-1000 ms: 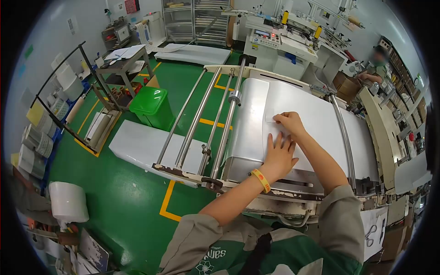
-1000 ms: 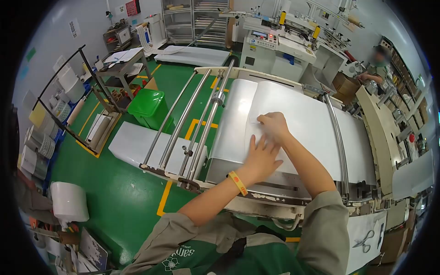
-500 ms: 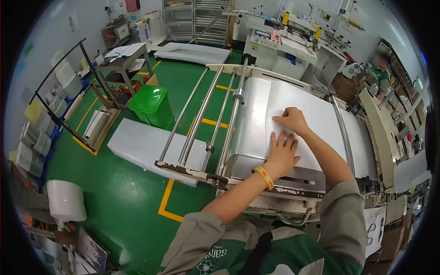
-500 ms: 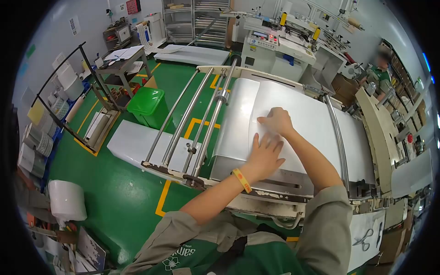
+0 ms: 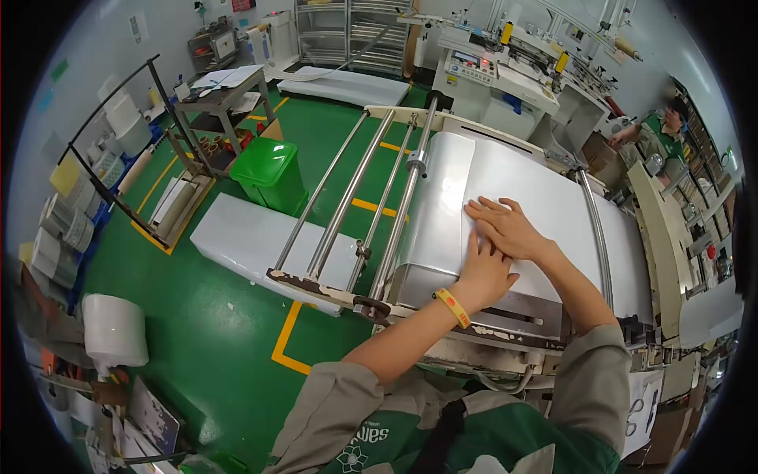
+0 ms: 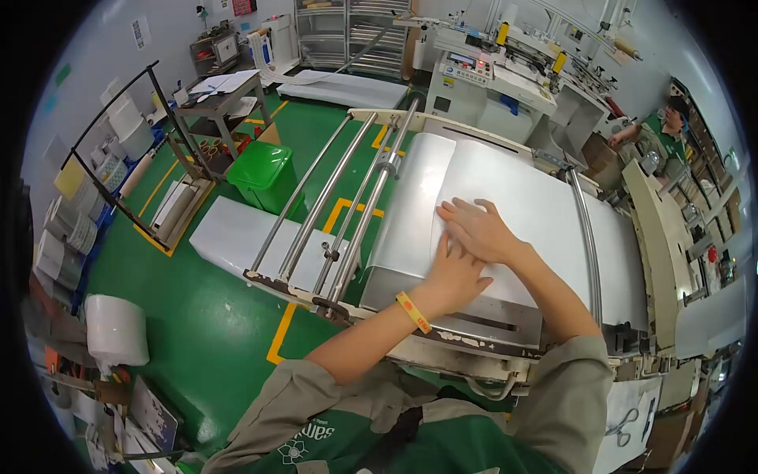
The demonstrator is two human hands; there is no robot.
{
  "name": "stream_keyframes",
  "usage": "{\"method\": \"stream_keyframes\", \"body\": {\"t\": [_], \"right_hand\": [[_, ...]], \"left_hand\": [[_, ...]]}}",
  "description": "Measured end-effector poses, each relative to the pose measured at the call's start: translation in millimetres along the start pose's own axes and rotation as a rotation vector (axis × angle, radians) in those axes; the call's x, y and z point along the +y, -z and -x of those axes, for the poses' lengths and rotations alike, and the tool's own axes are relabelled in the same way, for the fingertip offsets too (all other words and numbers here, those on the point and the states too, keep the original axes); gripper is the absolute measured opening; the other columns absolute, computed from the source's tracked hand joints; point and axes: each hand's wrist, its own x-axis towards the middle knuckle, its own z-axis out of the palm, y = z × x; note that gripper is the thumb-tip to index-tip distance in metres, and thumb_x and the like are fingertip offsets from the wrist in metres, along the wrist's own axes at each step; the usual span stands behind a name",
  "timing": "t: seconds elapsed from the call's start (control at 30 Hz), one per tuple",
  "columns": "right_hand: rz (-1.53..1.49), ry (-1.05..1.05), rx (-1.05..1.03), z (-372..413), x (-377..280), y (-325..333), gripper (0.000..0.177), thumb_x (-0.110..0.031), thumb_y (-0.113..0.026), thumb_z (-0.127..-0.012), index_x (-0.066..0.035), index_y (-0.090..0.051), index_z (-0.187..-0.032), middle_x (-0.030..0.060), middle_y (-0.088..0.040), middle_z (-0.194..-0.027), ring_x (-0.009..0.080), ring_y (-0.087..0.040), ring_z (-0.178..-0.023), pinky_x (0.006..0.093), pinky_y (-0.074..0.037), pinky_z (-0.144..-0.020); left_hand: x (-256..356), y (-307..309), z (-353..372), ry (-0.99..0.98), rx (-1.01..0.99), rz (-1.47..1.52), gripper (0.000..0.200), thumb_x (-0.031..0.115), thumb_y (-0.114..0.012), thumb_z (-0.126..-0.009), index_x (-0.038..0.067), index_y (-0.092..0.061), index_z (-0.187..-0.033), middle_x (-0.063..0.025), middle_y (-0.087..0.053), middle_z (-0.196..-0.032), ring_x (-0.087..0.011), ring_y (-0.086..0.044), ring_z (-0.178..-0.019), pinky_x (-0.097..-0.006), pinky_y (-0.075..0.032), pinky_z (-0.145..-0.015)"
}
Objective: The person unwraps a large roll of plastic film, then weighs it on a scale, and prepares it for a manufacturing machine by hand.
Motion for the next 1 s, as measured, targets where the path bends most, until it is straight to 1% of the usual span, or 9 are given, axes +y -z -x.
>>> {"method": "stream_keyframes", "body": {"t": [0.03,0.07,0.13,0.17,0.27,0.43,0.67,0.93,1.0], "right_hand": [[-0.068,0.001,-0.017,1,-2,2,0.041,-0.024,-0.029,-0.090,-0.009,-0.041,-0.127,0.0078,-0.039,-0.132,0.0232,-0.030,-0.126,0.0412,-0.018,-0.102],[-0.093,0.068,0.082,1,1,2,0.038,-0.022,-0.033,-0.089,-0.007,-0.050,-0.119,0.0096,-0.047,-0.125,0.0256,-0.042,-0.117,0.0385,-0.030,-0.097],[-0.333,0.056,0.117,0,12,7,0.030,-0.019,-0.041,-0.087,-0.006,-0.059,-0.107,0.0109,-0.057,-0.111,0.0273,-0.057,-0.098,0.0351,-0.043,-0.084],[-0.418,0.012,0.205,-5,16,8,0.019,-0.012,-0.053,-0.081,-0.004,-0.064,-0.094,0.0104,-0.064,-0.093,0.0240,-0.062,-0.077,0.0306,-0.048,-0.071],[-0.514,-0.019,0.194,-14,33,10,0.016,-0.013,-0.057,-0.075,-0.003,-0.064,-0.085,0.0117,-0.064,-0.082,0.0265,-0.060,-0.075,0.0317,-0.046,-0.069],[-0.359,0.112,0.134,-32,40,15,0.009,-0.013,-0.061,-0.069,-0.005,-0.063,-0.073,0.0095,-0.060,-0.071,0.0265,-0.056,-0.067,0.0337,-0.045,-0.064],[-0.261,0.176,-0.047,-46,42,29,0.010,-0.014,-0.060,-0.069,-0.005,-0.062,-0.073,0.0098,-0.061,-0.071,0.0271,-0.057,-0.066,0.0337,-0.045,-0.064],[-0.267,0.238,0.007,-41,45,29,0.011,-0.010,-0.057,-0.074,-0.003,-0.063,-0.079,0.0112,-0.062,-0.078,0.0290,-0.057,-0.071,0.0352,-0.045,-0.068],[-0.245,0.299,0.059,-38,48,24,0.010,-0.005,-0.061,-0.071,-0.001,-0.064,-0.080,0.0099,-0.062,-0.075,0.0252,-0.058,-0.067,0.0334,-0.047,-0.063]], "left_hand": [[0,-5,0,-0.001,0.047,-0.005,0.051,0.037,-0.045,-0.084,0.004,-0.042,-0.122,-0.0182,-0.038,-0.128,-0.0376,-0.025,-0.123,-0.0552,-0.011,-0.100],[0,-4,0,0.004,0.048,-0.009,0.051,0.037,-0.045,-0.084,0.003,-0.042,-0.122,-0.0175,-0.038,-0.128,-0.0380,-0.025,-0.122,-0.0555,-0.010,-0.100],[1,0,0,0.001,0.044,0.001,0.052,0.037,-0.045,-0.084,0.003,-0.041,-0.123,-0.0166,-0.037,-0.128,-0.0382,-0.026,-0.122,-0.0558,-0.012,-0.100],[1,6,1,0.003,0.030,0.031,0.053,0.037,-0.045,-0.084,0.003,-0.040,-0.124,-0.0160,-0.036,-0.129,-0.0380,-0.026,-0.122,-0.0559,-0.014,-0.099],[1,2,2,-0.026,0.093,-0.015,0.052,0.036,-0.045,-0.084,0.003,-0.040,-0.124,-0.0160,-0.036,-0.129,-0.0376,-0.026,-0.122,-0.0561,-0.015,-0.099],[1,3,2,-0.024,0.073,-0.012,0.052,0.036,-0.044,-0.084,0.003,-0.040,-0.124,-0.0167,-0.034,-0.130,-0.0382,-0.025,-0.123,-0.0552,-0.015,-0.100],[2,6,1,-0.008,0.052,0.006,0.051,0.034,-0.046,-0.084,0.002,-0.040,-0.123,-0.0168,-0.033,-0.131,-0.0384,-0.024,-0.123,-0.0559,-0.014,-0.100],[2,6,1,-0.015,0.039,0.012,0.052,0.034,-0.046,-0.084,0.002,-0.038,-0.125,-0.0168,-0.033,-0.130,-0.0387,-0.023,-0.123,-0.0559,-0.013,-0.100],[3,7,0,-0.011,0.037,0.015,0.052,0.034,-0.045,-0.085,0.002,-0.039,-0.124,-0.0166,-0.034,-0.130,-0.0388,-0.024,-0.123,-0.0559,-0.013,-0.100]]}}
